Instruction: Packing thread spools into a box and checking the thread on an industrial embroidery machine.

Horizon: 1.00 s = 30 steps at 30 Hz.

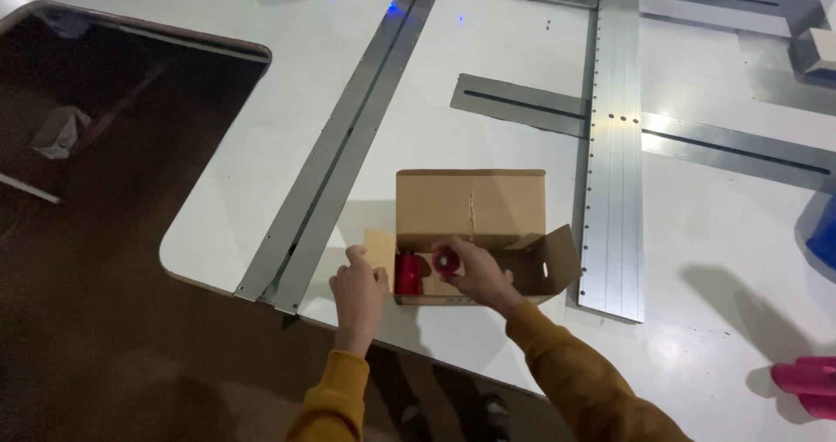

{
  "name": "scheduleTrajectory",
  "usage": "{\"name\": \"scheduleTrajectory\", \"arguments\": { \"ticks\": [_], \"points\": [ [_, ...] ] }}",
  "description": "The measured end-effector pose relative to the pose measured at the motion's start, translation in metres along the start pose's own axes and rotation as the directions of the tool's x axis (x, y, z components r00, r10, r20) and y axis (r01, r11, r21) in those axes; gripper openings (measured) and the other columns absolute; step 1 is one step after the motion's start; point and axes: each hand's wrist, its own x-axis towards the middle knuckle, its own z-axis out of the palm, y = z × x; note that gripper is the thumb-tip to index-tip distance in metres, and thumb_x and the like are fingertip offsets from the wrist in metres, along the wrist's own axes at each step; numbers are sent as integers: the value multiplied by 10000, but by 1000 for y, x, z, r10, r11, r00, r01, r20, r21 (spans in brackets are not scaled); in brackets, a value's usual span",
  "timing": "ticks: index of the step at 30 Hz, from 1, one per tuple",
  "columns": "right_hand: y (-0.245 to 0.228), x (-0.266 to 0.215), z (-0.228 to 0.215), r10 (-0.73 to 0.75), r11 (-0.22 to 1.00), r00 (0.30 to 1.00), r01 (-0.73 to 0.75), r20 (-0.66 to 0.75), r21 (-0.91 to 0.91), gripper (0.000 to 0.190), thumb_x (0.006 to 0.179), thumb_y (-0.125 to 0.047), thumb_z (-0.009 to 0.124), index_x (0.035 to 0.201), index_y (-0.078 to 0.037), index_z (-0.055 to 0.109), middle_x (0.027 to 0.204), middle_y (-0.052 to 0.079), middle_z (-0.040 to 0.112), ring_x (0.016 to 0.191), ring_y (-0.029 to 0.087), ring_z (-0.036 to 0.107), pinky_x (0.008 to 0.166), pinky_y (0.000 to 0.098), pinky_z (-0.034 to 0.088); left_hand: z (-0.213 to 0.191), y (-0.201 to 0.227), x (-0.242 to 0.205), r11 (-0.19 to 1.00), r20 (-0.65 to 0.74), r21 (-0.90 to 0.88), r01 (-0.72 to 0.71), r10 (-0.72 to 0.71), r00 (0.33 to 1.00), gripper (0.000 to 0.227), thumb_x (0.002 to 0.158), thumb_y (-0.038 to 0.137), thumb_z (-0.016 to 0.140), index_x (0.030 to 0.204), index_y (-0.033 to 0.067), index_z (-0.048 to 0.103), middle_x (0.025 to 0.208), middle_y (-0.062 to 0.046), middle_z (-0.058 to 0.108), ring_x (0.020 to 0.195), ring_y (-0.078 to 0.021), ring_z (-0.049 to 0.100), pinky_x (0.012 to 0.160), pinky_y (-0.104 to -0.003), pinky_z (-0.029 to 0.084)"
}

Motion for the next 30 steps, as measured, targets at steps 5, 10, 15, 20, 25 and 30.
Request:
{"name": "scheduleTrajectory", "arguments": {
  "ticks": [5,10,15,20,25,30],
  "points": [
    [-20,-3,2,-180,944,978,202,106,-261,494,839,-30,760,1286,-201,641,1262,37,704,1301,340,568,1038,451,531,2,-4,1,999,44,-27,27,-26,999,405,991,227,609,1314,20,480,881,-149,764,957,-366,716,912,-492,487],
    [5,4,15,-74,948,991,104,111,-300,490,836,-27,752,1274,-208,627,1349,23,599,1353,360,473,1055,422,551,15,-13,3,995,77,-86,56,-49,996,447,998,299,595,1333,27,478,925,-188,752,1013,-394,709,952,-522,463],
    [9,13,12,103,994,969,-106,223,2,450,813,-204,835,1237,-124,707,1282,238,603,1167,465,616,1027,540,544,13,-1,-2,998,165,-29,62,-57,985,666,1000,522,572,1394,-6,475,1071,-235,748,1087,-385,704,975,-493,465],
    [51,22,34,294,947,929,-315,224,64,517,748,-327,875,1207,-177,691,1342,227,521,1248,402,606,1055,468,547,30,5,2,998,184,-7,65,-63,981,554,1011,402,567,1375,-9,497,1104,-224,741,1121,-381,688,995,-493,461],
    [68,29,56,436,869,886,-460,158,184,433,662,-260,920,1039,-122,760,1072,168,691,1027,300,705,845,389,582,20,17,-6,997,225,-20,69,-63,972,565,1039,313,496,1467,-47,423,1247,-252,691,1225,-398,637,1053,-501,429],
    [55,16,57,390,914,917,-396,79,87,266,799,-267,817,963,-67,754,1021,148,749,1044,311,729,852,480,619,18,16,-11,986,264,-141,88,-48,963,567,1058,299,485,1484,-69,417,1280,-265,686,1218,-384,670,995,-476,520]
  ]
}}
